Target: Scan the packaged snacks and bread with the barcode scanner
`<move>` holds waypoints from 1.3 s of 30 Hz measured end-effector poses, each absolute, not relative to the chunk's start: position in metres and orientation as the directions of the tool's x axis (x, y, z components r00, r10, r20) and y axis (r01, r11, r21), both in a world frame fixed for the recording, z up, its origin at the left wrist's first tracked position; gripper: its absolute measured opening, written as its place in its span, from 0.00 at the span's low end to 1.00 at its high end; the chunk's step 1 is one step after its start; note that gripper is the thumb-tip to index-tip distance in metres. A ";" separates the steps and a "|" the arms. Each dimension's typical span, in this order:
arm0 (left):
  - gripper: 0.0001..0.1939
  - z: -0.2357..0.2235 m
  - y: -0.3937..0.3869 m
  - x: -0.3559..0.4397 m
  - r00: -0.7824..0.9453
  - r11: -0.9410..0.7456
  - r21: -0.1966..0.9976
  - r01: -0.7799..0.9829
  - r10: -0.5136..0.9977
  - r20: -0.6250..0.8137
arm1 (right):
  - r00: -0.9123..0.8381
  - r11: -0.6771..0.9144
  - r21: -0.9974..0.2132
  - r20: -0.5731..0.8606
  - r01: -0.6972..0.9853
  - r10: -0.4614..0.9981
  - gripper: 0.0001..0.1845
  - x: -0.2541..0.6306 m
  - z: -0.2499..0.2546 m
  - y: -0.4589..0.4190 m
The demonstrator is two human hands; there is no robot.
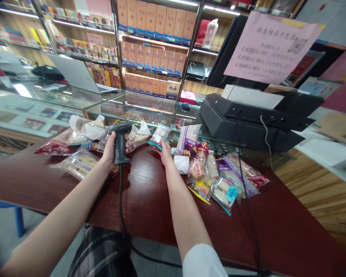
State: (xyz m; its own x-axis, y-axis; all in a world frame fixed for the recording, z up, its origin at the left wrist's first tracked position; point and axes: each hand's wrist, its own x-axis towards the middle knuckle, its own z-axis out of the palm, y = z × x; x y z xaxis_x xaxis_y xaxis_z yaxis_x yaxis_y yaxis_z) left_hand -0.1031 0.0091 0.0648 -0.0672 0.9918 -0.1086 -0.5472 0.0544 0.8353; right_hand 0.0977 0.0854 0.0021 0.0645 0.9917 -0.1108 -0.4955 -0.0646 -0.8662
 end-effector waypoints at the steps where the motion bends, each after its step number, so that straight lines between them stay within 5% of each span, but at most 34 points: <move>1: 0.27 0.065 0.009 -0.103 -0.067 0.050 0.828 -0.559 0.992 -0.105 | 0.065 -0.073 -0.869 -0.120 -0.490 0.991 0.07 0.098 0.002 0.086; 11: 0.27 0.074 0.005 -0.108 -0.123 -0.057 0.803 -0.594 0.992 -0.021 | 0.083 0.047 -0.931 0.018 -0.363 0.996 0.13 0.096 -0.012 0.087; 17: 0.27 0.068 0.011 -0.119 -0.210 -0.189 0.838 -0.512 0.973 0.091 | 0.079 0.273 -0.957 0.281 0.095 0.957 0.22 0.094 -0.019 0.082; 23: 0.28 0.057 0.021 -0.129 -0.220 -0.092 0.791 -0.604 0.974 -0.055 | 0.046 0.396 -0.652 0.552 0.646 0.833 0.17 0.098 -0.015 0.071; 28: 0.27 0.049 0.024 -0.128 -0.088 0.015 0.779 -0.627 0.992 -0.090 | 0.002 0.232 -0.522 0.409 0.821 0.913 0.17 0.091 -0.007 0.058; 39: 0.27 0.047 0.023 -0.119 0.046 0.145 0.730 -0.668 0.987 -0.154 | -0.086 0.079 0.037 0.221 0.996 0.972 0.16 0.114 0.026 -0.014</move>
